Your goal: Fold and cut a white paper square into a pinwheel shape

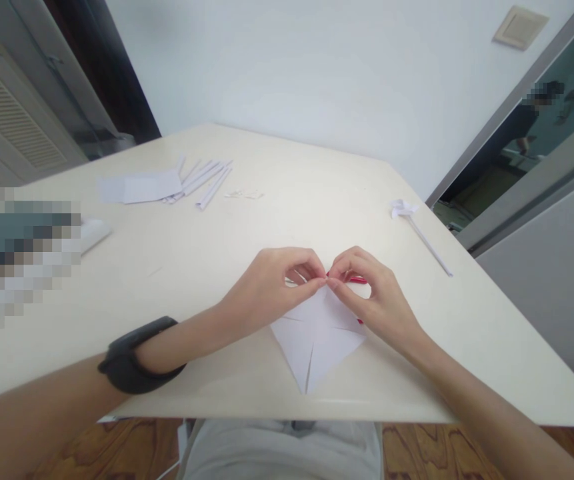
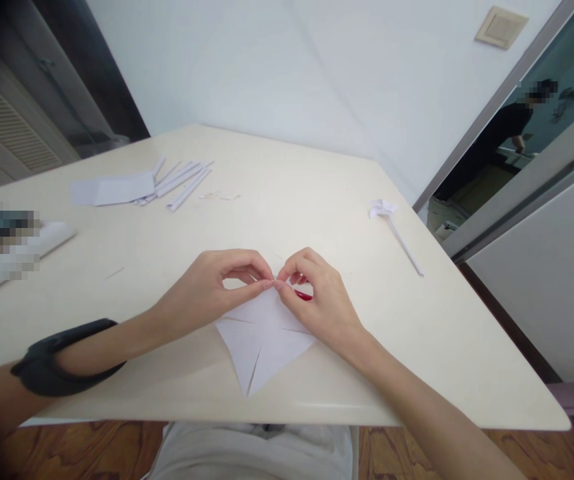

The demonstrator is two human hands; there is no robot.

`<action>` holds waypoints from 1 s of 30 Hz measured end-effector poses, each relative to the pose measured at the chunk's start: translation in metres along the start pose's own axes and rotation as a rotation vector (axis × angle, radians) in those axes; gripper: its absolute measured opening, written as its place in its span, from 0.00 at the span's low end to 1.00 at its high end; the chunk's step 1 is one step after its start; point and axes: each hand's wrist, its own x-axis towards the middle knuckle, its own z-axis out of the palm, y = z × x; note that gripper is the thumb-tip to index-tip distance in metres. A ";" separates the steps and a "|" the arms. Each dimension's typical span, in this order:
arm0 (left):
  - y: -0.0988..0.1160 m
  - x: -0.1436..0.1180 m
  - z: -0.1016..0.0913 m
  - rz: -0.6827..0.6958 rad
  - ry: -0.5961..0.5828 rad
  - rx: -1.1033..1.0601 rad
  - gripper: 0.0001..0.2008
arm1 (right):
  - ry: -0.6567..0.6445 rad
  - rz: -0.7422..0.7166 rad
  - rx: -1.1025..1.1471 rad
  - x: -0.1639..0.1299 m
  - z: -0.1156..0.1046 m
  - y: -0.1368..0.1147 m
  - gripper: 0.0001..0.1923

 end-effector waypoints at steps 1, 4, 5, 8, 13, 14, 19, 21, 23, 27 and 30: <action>0.000 0.000 0.000 0.001 0.003 0.013 0.07 | -0.005 0.005 -0.004 0.000 0.000 0.000 0.05; 0.001 -0.001 0.001 0.006 0.018 0.064 0.06 | 0.000 0.019 -0.008 0.000 0.000 0.000 0.05; 0.000 -0.001 0.002 0.010 0.024 0.086 0.06 | 0.004 0.023 -0.007 -0.001 0.000 0.000 0.06; -0.002 -0.002 0.006 0.043 0.054 0.170 0.06 | 0.022 0.023 -0.020 -0.002 0.002 0.000 0.08; -0.008 -0.005 0.015 0.084 0.079 0.292 0.06 | 0.061 0.076 -0.025 -0.006 0.009 -0.002 0.09; -0.008 -0.005 0.015 0.080 0.077 0.289 0.06 | 0.063 0.094 -0.010 -0.006 0.009 -0.001 0.10; -0.003 0.000 0.005 -0.032 0.003 -0.027 0.07 | 0.021 0.116 0.145 -0.002 0.003 0.002 0.06; -0.001 0.002 -0.001 -0.102 -0.055 -0.198 0.07 | -0.040 0.136 0.241 0.002 -0.003 0.003 0.06; 0.001 0.004 -0.004 -0.172 -0.121 -0.345 0.06 | -0.103 0.157 0.323 0.004 -0.009 0.004 0.07; 0.001 0.005 -0.005 -0.267 -0.193 -0.562 0.04 | -0.143 0.137 0.410 0.004 -0.015 0.007 0.04; 0.001 0.004 -0.005 -0.300 -0.235 -0.644 0.03 | -0.142 0.079 0.407 0.002 -0.015 0.006 0.03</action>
